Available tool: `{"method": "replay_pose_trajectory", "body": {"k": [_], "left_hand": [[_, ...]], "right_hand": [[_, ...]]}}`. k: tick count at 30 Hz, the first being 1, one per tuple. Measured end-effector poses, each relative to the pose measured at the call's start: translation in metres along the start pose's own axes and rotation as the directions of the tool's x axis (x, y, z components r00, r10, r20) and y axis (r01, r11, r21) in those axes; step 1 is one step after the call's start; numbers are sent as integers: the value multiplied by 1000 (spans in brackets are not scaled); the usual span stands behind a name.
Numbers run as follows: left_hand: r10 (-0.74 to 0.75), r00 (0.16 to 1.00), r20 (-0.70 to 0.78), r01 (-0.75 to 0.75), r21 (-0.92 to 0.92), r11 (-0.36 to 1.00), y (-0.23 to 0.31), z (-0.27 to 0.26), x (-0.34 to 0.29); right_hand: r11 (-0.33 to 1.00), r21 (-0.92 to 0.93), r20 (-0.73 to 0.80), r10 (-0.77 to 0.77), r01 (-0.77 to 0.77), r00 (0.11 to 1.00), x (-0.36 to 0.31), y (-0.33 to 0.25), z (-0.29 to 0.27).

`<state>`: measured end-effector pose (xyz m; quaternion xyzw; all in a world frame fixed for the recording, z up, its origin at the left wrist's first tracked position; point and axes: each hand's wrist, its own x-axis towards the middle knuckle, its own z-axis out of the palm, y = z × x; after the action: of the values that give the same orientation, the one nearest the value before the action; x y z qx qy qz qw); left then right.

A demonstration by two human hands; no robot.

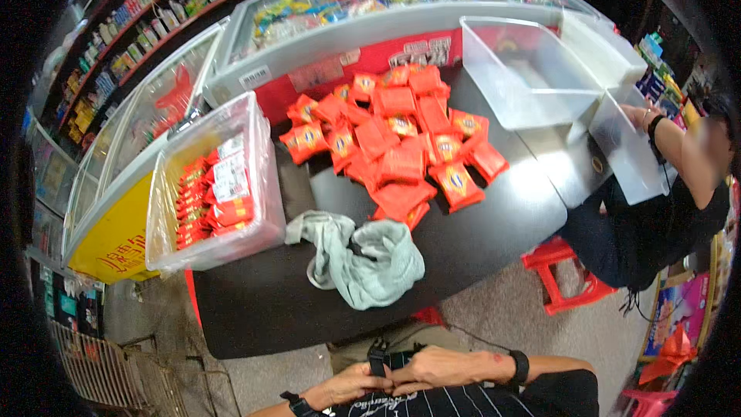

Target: Wiping down small red packages with a cloth and organizing them in a bin.

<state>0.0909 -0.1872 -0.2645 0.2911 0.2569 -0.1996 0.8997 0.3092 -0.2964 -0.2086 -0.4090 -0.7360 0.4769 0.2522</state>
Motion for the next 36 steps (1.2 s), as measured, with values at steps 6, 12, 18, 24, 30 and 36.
{"method": "replay_pose_trajectory", "body": {"k": [6,12,18,24,30,36], "left_hand": [[256,954,-155,-177,399,900,-5,4,3],[629,775,-58,-258,880,399,-32,-12,30],[812,463,356,-412,897,-158,-4,12,14],[835,394,385,-311,910,-273,-17,4,18],[791,611,-11,-291,927,238,-22,3,8],[698,697,-167,-280,833,478,-23,2,5]], "right_hand": [[977,185,61,93,-103,994,-22,-6,-2],[745,500,163,421,-442,893,-25,16,7],[499,722,248,459,-478,853,-15,47,34],[234,845,367,401,-481,839,-10,51,35],[175,723,520,500,-669,693,-6,65,34],[217,685,570,436,-696,697,-1,78,28]]}}
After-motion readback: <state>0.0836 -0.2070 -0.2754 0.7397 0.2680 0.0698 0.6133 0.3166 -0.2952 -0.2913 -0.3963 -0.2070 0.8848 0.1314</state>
